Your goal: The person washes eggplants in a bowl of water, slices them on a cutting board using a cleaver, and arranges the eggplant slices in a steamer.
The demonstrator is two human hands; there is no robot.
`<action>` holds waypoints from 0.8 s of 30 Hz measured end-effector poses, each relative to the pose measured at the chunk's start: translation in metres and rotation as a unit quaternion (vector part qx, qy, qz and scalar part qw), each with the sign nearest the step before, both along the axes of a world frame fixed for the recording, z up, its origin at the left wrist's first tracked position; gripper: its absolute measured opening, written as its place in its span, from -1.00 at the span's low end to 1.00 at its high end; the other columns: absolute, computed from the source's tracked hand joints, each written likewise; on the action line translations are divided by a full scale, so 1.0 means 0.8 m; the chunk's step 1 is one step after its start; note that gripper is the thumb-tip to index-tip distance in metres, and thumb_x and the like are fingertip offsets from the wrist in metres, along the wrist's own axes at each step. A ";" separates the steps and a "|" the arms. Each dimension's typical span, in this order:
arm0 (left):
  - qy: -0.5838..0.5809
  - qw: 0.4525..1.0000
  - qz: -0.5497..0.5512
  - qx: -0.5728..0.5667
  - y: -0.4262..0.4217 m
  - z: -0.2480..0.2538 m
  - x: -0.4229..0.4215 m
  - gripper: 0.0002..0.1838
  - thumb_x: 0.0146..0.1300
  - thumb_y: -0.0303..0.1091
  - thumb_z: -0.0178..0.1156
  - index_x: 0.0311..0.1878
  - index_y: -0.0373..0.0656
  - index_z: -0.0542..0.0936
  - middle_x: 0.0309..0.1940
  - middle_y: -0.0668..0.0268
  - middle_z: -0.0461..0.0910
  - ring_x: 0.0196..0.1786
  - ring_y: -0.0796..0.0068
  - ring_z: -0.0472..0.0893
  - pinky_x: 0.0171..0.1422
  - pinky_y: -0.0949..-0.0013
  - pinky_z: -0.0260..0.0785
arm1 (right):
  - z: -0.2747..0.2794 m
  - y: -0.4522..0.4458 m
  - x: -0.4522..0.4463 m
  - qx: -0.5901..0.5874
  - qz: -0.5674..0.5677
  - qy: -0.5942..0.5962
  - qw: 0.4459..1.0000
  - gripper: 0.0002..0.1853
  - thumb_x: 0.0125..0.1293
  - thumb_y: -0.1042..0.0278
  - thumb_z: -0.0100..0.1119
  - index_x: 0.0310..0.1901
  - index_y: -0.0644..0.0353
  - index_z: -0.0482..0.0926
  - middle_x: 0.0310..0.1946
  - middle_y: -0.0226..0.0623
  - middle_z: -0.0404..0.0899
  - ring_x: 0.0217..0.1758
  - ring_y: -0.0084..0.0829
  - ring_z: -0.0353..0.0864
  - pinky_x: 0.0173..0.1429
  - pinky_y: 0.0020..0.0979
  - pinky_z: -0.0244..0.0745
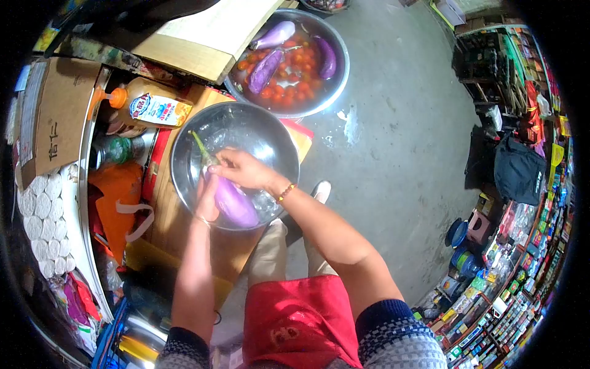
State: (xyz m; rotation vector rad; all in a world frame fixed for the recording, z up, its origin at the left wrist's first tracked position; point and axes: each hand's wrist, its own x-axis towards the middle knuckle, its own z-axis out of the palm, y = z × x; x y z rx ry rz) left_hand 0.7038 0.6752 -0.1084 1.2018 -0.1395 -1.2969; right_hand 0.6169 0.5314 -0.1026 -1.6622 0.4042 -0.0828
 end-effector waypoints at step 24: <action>-0.007 0.999 -0.016 -0.031 -0.014 0.016 0.007 -0.38 0.16 -0.10 0.25 0.21 -0.16 0.27 0.00 0.41 0.37 0.05 0.56 0.37 0.17 0.42 0.23 | 0.024 -0.009 -0.011 -0.188 -0.101 -0.094 0.973 -0.82 0.30 0.38 -0.08 -0.25 0.31 0.46 -0.45 -0.10 0.48 -0.40 -0.16 0.52 -0.27 -0.34 0.44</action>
